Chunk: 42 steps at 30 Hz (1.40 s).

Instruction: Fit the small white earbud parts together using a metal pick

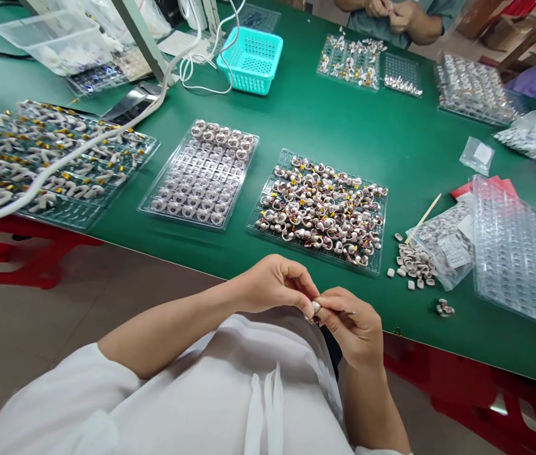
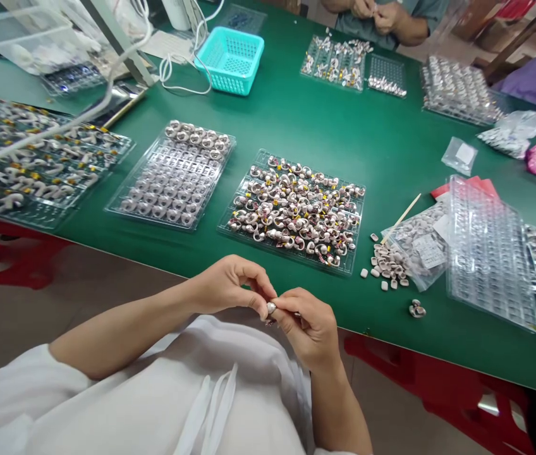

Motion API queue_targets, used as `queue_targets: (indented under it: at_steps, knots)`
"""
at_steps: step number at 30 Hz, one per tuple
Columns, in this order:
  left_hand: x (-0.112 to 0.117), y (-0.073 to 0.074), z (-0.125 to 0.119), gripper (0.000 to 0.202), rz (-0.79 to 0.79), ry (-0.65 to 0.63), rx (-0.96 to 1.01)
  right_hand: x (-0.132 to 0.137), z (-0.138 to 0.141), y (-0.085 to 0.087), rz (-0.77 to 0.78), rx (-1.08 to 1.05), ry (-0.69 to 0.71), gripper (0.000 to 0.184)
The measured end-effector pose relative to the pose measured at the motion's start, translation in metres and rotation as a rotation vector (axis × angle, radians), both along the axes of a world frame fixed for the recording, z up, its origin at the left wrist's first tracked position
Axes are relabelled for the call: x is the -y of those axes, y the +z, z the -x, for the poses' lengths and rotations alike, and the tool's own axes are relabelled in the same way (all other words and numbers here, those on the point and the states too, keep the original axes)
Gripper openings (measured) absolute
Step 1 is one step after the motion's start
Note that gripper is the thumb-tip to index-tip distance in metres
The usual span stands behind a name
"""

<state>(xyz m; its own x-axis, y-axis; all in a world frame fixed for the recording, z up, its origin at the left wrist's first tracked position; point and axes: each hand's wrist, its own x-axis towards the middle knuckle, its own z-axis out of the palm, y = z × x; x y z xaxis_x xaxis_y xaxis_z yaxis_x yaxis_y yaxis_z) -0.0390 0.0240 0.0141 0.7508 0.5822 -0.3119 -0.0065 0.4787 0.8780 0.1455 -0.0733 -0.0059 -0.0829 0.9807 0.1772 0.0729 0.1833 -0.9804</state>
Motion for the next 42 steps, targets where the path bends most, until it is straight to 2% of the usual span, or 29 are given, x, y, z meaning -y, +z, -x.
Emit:
queue_targets:
  at_steps: [4, 7, 13, 21, 23, 24, 25, 27, 29, 31, 33, 34, 37, 42]
  knots:
    - [-0.004, -0.01, 0.0, 0.038, 0.048, -0.062, 0.028, -0.002, -0.003, 0.002, 0.004, 0.037, -0.037, 0.025]
    - [-0.01, -0.013, 0.002, 0.035, 0.075, -0.175, 0.062, -0.004, -0.007, 0.006, -0.08, 0.158, -0.054, 0.032]
    - [-0.018, -0.002, 0.01, 0.027, 0.044, -0.317, 0.043, -0.011, -0.014, 0.015, -0.266, 0.365, 0.111, 0.048]
    - [-0.023, -0.001, 0.007, 0.027, 0.004, -0.429, 0.05, -0.023, -0.01, 0.027, -0.47, 0.548, 0.224, 0.048]
    - [-0.023, 0.0, 0.007, 0.025, -0.088, -0.447, 0.016, -0.023, -0.009, 0.027, -0.47, 0.543, 0.217, 0.05]
    - [-0.022, 0.001, 0.008, 0.023, -0.184, -0.44, -0.018, -0.022, -0.009, 0.026, -0.462, 0.524, 0.207, 0.052]
    - [-0.021, 0.003, 0.008, 0.02, -0.324, -0.409, -0.061, -0.02, -0.01, 0.025, -0.445, 0.487, 0.189, 0.052]
    - [-0.018, 0.009, 0.011, 0.016, -0.699, -0.28, -0.137, -0.016, -0.011, 0.02, -0.386, 0.368, 0.126, 0.048]
    - [-0.014, 0.017, 0.012, 0.019, -1.052, -0.146, -0.138, -0.012, -0.013, 0.016, -0.281, 0.234, 0.005, 0.04]
    - [-0.01, 0.025, 0.013, 0.024, -1.265, -0.088, -0.057, -0.01, -0.014, 0.012, -0.155, 0.133, -0.159, 0.03]
    - [-0.009, 0.03, 0.012, 0.026, -1.365, -0.079, 0.022, -0.01, -0.014, 0.012, -0.043, 0.073, -0.253, 0.021]
    - [-0.008, 0.031, 0.011, 0.027, -1.396, -0.068, 0.044, -0.011, -0.014, 0.012, -0.003, 0.055, -0.254, 0.018]
    - [-0.008, 0.03, 0.009, 0.027, -1.43, -0.01, 0.059, -0.016, -0.015, 0.018, 0.098, 0.055, -0.106, 0.017]
    - [-0.006, 0.023, 0.007, 0.03, -1.395, 0.031, 0.1, -0.027, -0.019, 0.03, 0.26, 0.069, 0.16, 0.023]
